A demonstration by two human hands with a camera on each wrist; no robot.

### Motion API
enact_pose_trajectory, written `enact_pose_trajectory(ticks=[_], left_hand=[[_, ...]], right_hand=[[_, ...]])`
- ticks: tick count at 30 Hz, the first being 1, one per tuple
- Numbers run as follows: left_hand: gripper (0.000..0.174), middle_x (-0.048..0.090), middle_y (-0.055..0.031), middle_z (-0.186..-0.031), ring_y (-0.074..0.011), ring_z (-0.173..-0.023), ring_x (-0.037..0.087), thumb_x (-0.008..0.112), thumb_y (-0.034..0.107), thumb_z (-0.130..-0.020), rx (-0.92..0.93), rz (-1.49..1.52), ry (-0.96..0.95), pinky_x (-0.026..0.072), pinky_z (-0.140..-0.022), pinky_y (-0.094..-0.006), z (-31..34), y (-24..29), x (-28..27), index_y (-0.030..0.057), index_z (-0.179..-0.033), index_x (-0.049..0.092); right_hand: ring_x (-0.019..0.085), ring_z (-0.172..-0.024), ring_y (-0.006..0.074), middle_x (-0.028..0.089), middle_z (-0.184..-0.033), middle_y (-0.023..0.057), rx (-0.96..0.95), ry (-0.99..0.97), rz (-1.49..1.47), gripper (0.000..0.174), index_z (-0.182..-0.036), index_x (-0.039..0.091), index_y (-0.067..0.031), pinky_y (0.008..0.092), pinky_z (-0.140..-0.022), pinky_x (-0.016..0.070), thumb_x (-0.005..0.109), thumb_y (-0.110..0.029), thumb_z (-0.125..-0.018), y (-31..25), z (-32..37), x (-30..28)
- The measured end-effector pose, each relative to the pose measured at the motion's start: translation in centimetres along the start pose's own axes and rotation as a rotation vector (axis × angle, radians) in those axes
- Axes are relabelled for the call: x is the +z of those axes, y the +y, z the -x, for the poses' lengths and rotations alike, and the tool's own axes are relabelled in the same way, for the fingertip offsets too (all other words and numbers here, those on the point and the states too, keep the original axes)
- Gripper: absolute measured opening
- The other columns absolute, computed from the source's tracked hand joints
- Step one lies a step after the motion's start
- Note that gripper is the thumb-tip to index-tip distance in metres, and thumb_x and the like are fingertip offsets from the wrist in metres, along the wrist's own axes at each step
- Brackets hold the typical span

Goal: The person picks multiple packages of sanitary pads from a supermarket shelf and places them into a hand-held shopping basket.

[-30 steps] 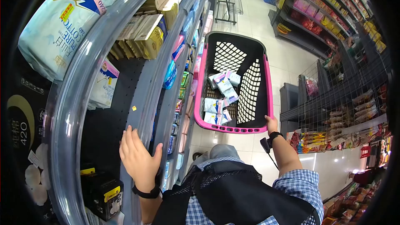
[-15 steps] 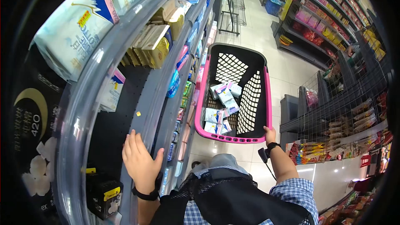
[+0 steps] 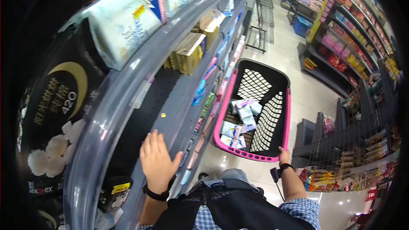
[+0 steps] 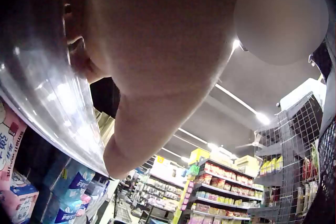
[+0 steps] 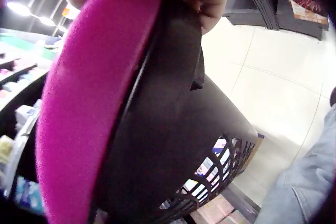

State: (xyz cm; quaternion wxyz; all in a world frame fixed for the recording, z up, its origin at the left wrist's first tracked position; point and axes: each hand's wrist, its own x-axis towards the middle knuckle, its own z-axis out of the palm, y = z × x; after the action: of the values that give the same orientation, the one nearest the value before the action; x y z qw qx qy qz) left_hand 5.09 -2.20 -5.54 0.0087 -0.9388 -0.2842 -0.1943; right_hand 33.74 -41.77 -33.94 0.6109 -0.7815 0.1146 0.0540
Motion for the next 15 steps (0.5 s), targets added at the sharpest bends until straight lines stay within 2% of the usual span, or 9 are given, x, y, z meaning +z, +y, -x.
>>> enact_pose_trajectory(ticks=[3,4,5,9,11,15], left_hand=[[0.068,0.045,-0.0188,-0.123,-0.0358,-0.115,0.041,0.07,0.034,-0.063,0.013,0.001,-0.002,0.0314,-0.096,-0.0437,0.0,-0.4,0.2,-0.0034,-0.115,0.044],[0.068,0.045,-0.0184,-0.123,-0.0353,-0.115,0.041,0.069,0.034,-0.063,0.01,0.014,0.001,0.031,-0.096,-0.0436,0.0,-0.4,0.0,-0.0035,-0.114,0.045],[0.068,0.045,-0.0184,-0.123,-0.0353,-0.115,0.041,0.069,0.034,-0.063,-0.019,0.006,-0.002,0.031,-0.096,-0.0436,0.1,-0.4,-0.1,-0.0035,-0.114,0.045],[0.067,0.045,-0.0175,-0.122,-0.0338,-0.114,0.041,0.07,0.033,-0.063,-0.026,0.042,-0.001,0.0309,-0.096,-0.0434,0.1,-0.3,0.0,-0.0033,-0.114,0.045],[0.068,0.045,-0.0173,-0.122,-0.0337,-0.114,0.041,0.07,0.033,-0.062,-0.021,0.029,-0.002,0.031,-0.096,-0.0431,0.0,-0.4,0.0,-0.0034,-0.114,0.045],[0.067,0.045,-0.0171,-0.123,-0.0331,-0.115,0.04,0.07,0.033,-0.064,-0.015,0.016,-0.03,0.031,-0.097,-0.0451,-0.1,-0.4,-0.1,-0.0033,-0.114,0.045]], right_hand=[[0.042,-0.058,0.0102,0.048,-0.067,-0.0014,0.032,-0.014,-0.03,0.017,-0.085,0.056,-0.0038,0.0278,-0.055,0.0353,0.061,-0.016,-0.074,-0.4,0.1,0.1],[0.041,-0.056,0.01,0.046,-0.065,-0.002,0.04,-0.009,-0.006,0.014,-0.083,0.056,-0.005,0.0274,-0.053,0.0343,0.06,-0.015,-0.075,-1.0,0.4,0.3],[0.047,-0.059,0.0115,0.052,-0.069,0.0,0.076,-0.035,0.007,0.011,-0.082,0.056,-0.0014,0.0267,-0.056,0.0374,0.059,-0.01,-0.076,-0.4,-0.3,-0.2],[0.045,-0.059,0.0109,0.051,-0.068,-0.0008,0.089,-0.041,-0.049,0.01,-0.081,0.055,-0.0016,0.0263,-0.055,0.0361,0.058,-0.01,-0.076,0.3,-0.7,-0.4],[0.049,-0.069,0.0123,0.055,-0.076,0.0013,0.062,-0.046,-0.02,0.016,-0.089,0.057,0.0008,0.0269,-0.066,0.0388,0.058,-0.009,-0.076,0.5,-0.9,-0.5],[0.05,-0.07,0.013,0.056,-0.079,0.0021,0.063,-0.054,-0.05,0.017,-0.092,0.057,0.0008,0.0263,-0.068,0.0398,0.058,-0.009,-0.077,1.0,-1.0,-0.7]])
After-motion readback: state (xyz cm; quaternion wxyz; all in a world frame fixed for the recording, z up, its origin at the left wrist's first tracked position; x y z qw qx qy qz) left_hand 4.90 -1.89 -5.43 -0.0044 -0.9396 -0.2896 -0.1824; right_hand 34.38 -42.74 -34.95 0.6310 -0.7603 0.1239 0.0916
